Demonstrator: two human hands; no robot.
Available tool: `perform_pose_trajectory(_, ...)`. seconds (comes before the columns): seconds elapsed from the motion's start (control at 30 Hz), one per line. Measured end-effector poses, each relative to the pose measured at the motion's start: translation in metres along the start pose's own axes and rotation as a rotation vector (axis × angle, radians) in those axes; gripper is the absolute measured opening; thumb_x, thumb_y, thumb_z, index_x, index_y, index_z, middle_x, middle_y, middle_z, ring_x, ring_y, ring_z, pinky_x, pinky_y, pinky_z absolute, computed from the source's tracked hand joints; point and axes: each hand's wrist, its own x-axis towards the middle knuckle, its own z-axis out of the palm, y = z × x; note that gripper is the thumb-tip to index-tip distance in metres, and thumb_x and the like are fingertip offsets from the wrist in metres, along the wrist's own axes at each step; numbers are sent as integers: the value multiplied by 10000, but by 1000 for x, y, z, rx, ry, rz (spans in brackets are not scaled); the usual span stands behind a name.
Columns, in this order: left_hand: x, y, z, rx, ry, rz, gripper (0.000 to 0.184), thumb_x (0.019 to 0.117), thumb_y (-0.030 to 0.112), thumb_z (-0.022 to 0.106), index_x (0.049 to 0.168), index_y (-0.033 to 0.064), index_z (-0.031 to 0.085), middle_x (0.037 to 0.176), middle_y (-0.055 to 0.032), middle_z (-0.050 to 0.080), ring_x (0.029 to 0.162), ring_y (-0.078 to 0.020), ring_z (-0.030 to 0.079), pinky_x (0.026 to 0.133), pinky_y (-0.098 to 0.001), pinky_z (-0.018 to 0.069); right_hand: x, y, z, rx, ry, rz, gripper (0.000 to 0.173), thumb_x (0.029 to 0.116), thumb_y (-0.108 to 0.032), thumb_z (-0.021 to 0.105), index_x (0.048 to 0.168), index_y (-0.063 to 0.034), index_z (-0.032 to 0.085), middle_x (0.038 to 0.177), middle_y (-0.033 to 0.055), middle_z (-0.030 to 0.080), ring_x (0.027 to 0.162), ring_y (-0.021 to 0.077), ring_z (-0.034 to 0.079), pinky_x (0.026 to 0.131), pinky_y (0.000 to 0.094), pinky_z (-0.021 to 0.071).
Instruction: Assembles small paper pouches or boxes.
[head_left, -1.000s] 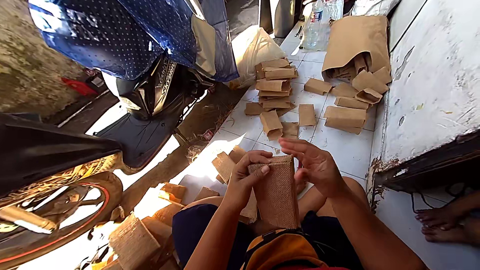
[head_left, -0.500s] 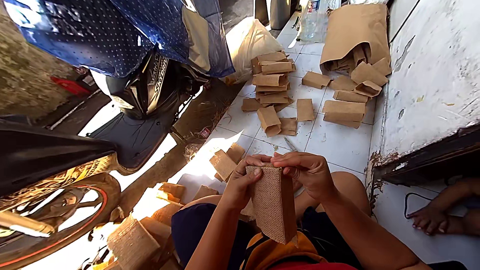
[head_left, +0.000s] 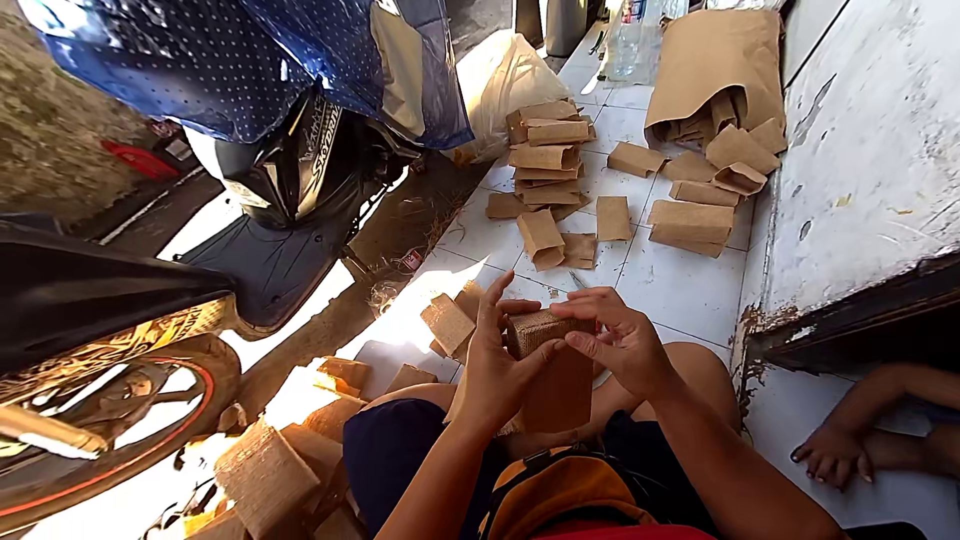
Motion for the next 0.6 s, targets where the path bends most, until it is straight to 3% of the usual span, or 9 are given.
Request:
perform_pose_trajectory(0.07,-3,3,-2,14,-59,35,896,792,293,868,1531,219,367,1230,18,666,1049,-148,688,878,-338,607,2,2,-2,68,22,8,161,945,-151,715,1081,-107,790,1122,2,737,1148,134,645,985,305,547)
perform_pose_trajectory(0.13,-3,4,-8,-93,-126,0,632,847,363,797,1408,205,554,1288,12,645,1080,-139,667,872,-317,595,4,6,-9,256,8,114,152,977,-110,662,1085,-95,768,1129,33,726,1088,131,674,945,300,573)
perform_pose_trajectory(0.17,-3,4,-11,-163,-129,-14,467,871,316,775,1295,167,650,1264,-2,637,1070,-139,661,862,-308,600,5,9,-11,319,-1,155,152,985,-99,643,1080,-96,760,1136,44,731,1095,138,681,951,307,575)
perform_pose_trajectory(0.23,-2,2,-13,-187,-104,-28,270,877,194,774,1130,115,726,1186,-26,652,1015,-146,675,809,-302,620,3,10,-10,226,-18,155,158,993,-96,617,1079,-92,749,1180,44,723,1185,152,648,1028,331,537)
perform_pose_trajectory(0.33,-5,4,-10,-46,-73,-35,222,870,167,794,1079,114,739,1139,-16,663,958,-123,695,751,-275,634,1,-3,-7,-109,40,-5,171,962,-161,667,1097,-126,765,1200,-12,714,1217,140,590,1043,334,480)
perform_pose_trajectory(0.43,-7,6,-7,62,-46,7,235,862,183,808,1081,119,748,1111,-5,667,925,-101,699,739,-258,635,2,-18,-4,-271,33,-161,280,900,-288,766,1102,-95,778,1039,-26,711,1009,48,637,874,208,542)
perform_pose_trajectory(0.6,-8,7,-6,82,-9,75,231,829,173,841,1022,107,735,1052,-5,699,902,-118,717,744,-283,646,5,-25,-7,-312,-21,-177,123,874,-129,764,977,-70,795,957,-3,723,915,15,674,801,159,574)
